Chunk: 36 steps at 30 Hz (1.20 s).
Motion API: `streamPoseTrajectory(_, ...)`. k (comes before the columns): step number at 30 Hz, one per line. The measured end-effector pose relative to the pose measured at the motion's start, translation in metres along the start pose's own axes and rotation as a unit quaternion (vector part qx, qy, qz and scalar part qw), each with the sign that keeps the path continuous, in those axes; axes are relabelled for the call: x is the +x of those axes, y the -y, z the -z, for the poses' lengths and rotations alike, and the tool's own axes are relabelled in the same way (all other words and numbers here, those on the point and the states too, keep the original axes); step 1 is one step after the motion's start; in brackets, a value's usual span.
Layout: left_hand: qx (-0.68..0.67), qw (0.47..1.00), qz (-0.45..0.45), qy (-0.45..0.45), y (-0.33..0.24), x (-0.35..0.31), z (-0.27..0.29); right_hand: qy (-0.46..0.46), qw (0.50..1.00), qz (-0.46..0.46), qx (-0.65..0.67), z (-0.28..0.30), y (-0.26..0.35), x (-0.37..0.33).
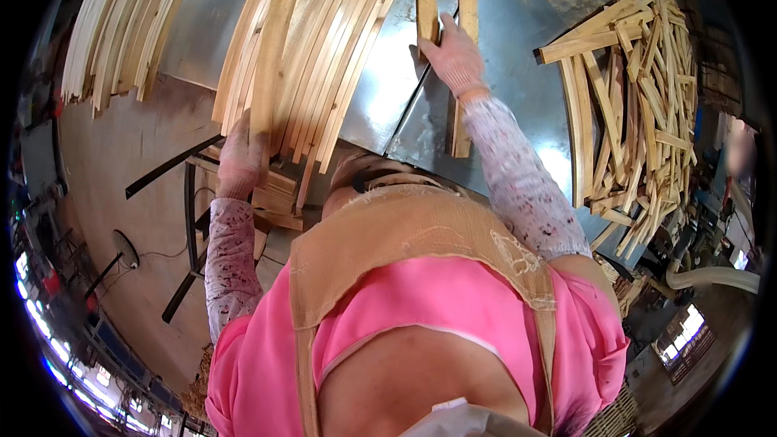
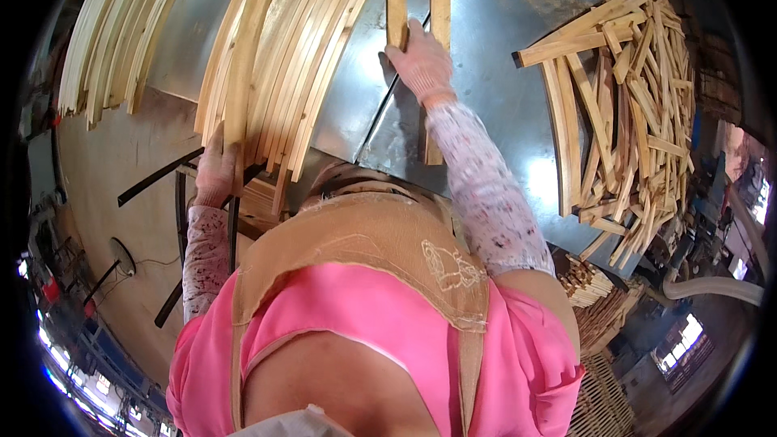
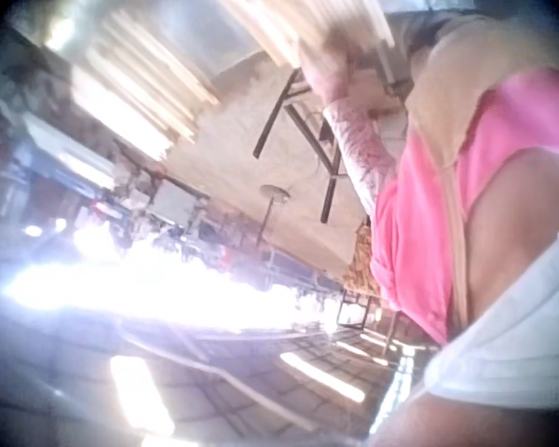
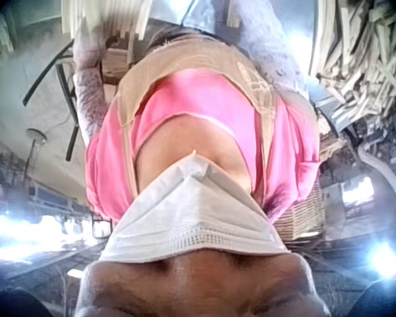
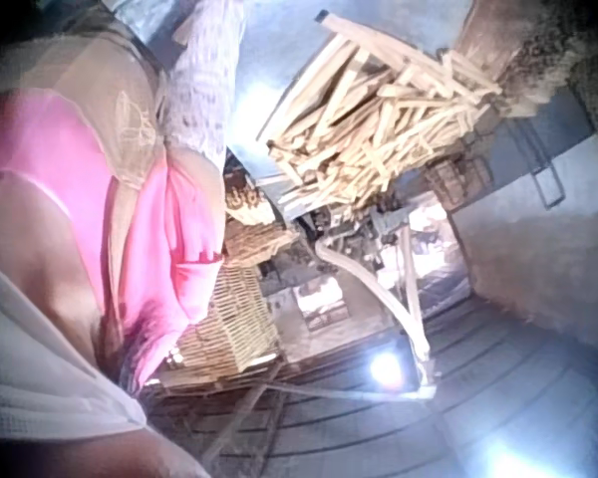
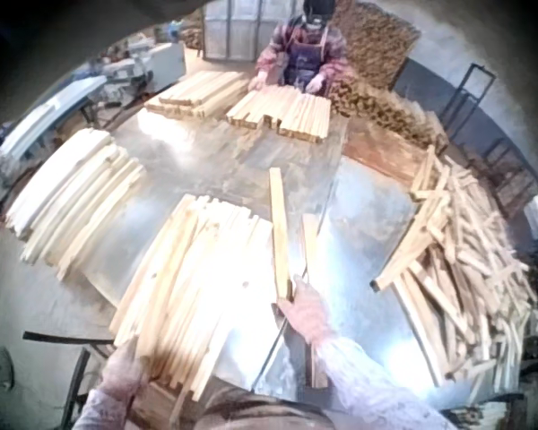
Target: The person sorts thin wooden slats on a metal table, picking them up from a disorganized pile and arranging them into neat stacks. The person handles the wood by hand, repeatedly moving pieces from the right side of the table to the left side to form organized piles.
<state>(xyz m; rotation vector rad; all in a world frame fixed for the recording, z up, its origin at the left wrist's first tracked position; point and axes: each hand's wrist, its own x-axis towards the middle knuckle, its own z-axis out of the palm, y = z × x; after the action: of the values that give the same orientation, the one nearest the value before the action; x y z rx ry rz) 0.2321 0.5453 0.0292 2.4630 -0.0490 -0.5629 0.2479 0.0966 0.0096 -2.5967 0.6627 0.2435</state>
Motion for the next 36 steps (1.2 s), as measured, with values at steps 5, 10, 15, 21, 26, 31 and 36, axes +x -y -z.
streamPoseTrajectory(5,0.098,0.988,-0.102,-0.064,0.003,-0.010,-0.025,-0.039,0.999,-0.002,-0.003,-0.029,0.003,0.046)
streamPoseTrajectory(10,0.129,0.953,-0.193,-0.196,-0.023,-0.012,-0.064,0.069,0.929,-0.026,0.363,0.002,-0.047,0.054)
streamPoseTrajectory(15,0.170,0.977,-0.071,-0.109,-0.018,-0.014,-0.050,0.121,0.823,-0.059,0.552,0.065,-0.080,-0.015)
streamPoseTrajectory(21,0.195,0.908,-0.280,-0.243,-0.054,0.001,-0.087,0.227,0.803,-0.061,0.547,0.079,-0.139,-0.108)
streamPoseTrajectory(26,-0.018,0.963,-0.255,-0.080,-0.183,-0.005,-0.240,0.274,0.934,-0.021,0.227,0.013,-0.168,-0.137)
streamPoseTrajectory(31,0.137,0.989,-0.053,-0.028,-0.301,-0.025,-0.313,0.352,0.924,0.148,-0.005,0.020,-0.175,-0.144)
streamPoseTrajectory(36,0.054,0.995,0.007,-0.079,-0.323,-0.030,-0.320,0.248,0.941,0.203,0.106,0.067,-0.252,-0.175)
